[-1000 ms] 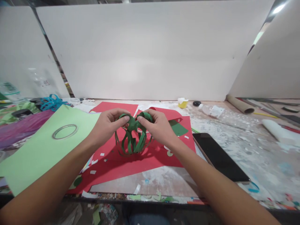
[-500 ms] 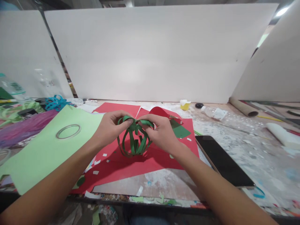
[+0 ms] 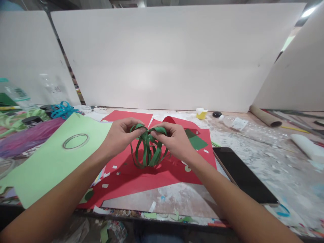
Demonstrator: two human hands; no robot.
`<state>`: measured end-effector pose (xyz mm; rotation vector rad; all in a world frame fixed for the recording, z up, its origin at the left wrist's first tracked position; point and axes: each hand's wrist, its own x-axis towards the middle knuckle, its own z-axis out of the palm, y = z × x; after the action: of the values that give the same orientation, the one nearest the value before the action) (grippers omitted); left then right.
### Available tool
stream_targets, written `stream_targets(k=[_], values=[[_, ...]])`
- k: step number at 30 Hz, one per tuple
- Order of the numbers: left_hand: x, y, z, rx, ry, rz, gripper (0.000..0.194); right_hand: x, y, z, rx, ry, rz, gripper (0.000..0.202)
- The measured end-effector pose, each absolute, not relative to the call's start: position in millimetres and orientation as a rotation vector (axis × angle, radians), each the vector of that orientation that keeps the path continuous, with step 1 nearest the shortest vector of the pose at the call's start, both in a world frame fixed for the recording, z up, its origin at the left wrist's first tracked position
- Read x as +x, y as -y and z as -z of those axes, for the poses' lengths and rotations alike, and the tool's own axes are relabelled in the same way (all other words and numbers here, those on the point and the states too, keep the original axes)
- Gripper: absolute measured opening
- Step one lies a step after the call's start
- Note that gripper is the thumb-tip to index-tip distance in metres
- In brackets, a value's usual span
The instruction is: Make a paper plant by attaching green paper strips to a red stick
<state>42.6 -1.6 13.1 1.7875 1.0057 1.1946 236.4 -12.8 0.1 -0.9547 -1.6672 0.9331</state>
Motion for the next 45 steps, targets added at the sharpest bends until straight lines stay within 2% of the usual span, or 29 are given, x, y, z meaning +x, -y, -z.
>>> stream_targets(k=[9, 31, 45], values=[[42.6, 0.7, -14.3, 1.792, -1.027, -1.195, 0.007, 237.2, 13.8, -2.3, -0.979, 1.732, -0.942, 0.021], [44.1, 4.2, -15.4, 1.902, -1.082, -1.111, 0.012, 236.0, 15.1, -1.6, -1.078, 1.753, -0.805, 0.019], [44.2, 2.2, -12.9, 1.856, -1.042, -1.166, 0.015, 238.2, 13.6, -0.6, -1.049, 1.723, -0.939, 0.020]])
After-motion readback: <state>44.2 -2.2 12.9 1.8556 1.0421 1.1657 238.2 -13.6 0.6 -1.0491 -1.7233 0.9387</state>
